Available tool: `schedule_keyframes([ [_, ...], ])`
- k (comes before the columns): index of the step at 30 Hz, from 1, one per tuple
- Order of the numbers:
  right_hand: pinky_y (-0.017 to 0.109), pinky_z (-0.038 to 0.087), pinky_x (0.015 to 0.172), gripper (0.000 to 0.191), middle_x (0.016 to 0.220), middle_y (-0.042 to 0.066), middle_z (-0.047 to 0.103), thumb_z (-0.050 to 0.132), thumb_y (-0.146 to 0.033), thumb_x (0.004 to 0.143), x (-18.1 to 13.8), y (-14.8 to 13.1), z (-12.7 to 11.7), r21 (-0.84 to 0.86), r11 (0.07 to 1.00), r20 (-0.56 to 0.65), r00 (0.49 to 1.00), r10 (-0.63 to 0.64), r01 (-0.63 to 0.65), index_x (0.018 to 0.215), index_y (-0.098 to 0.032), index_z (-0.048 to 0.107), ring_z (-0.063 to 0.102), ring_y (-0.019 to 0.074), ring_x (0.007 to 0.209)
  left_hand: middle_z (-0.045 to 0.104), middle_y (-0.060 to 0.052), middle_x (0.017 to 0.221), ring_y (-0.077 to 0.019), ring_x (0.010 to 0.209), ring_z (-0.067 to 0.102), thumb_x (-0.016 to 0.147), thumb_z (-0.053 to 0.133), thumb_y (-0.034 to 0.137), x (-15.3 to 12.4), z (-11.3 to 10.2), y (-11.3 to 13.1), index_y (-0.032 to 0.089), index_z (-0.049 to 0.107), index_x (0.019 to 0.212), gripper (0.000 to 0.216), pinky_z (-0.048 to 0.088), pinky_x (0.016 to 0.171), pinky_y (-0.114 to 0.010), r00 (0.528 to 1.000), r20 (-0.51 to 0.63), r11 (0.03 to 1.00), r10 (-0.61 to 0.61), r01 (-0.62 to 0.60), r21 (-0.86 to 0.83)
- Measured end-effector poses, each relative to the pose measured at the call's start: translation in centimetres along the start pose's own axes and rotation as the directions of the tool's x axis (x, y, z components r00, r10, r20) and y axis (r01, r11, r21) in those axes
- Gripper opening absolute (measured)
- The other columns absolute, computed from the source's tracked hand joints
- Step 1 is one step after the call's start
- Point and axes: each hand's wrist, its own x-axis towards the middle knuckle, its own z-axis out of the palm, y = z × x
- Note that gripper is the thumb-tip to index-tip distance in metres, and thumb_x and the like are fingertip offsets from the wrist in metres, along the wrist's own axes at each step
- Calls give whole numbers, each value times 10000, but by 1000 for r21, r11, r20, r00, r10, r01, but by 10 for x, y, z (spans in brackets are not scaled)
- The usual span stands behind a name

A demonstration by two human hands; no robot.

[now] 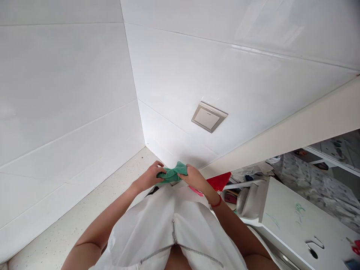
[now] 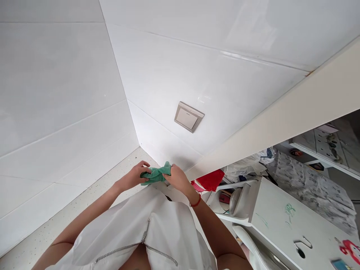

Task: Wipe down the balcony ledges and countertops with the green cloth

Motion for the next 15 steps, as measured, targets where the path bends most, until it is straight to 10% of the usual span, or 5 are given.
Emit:
schedule_keyframes([
  [5,267,237,533,537,537,-49,325,706,-299,971,21,-53,-37,-57,996,-70,995,-75,71,544,-223,389,243,92,536,650,-126,1148,-295,1107,600,866,641,80,25,-55,18,218,836,977,264,556,949,-432,885,-415,910,210,-22,414],
  [9,259,304,520,401,593,-36,421,676,-285,1015,47,-111,-63,-24,981,-397,899,-187,193,653,-200,525,316,100,535,630,-97,983,-261,986,630,984,552,204,103,-104,35,208,764,1208,308,574,935,-445,469,-847,964,251,-43,262],
  [11,271,446,571,176,809,40,618,621,-287,1046,44,-122,-62,-83,930,-634,701,-327,358,954,-148,679,500,135,622,671,-135,1161,-294,1197,648,1014,543,287,150,-113,44,189,676,1320,348,537,1115,-513,408,-897,976,171,-194,98],
  [15,363,615,884,506,1330,175,665,491,-172,1067,10,-74,-43,-537,694,-739,131,-661,480,1573,-175,487,685,240,1149,695,-182,1322,-424,1451,565,920,698,490,213,-101,47,204,706,1243,432,407,1274,-652,565,-793,932,226,-361,9],
])
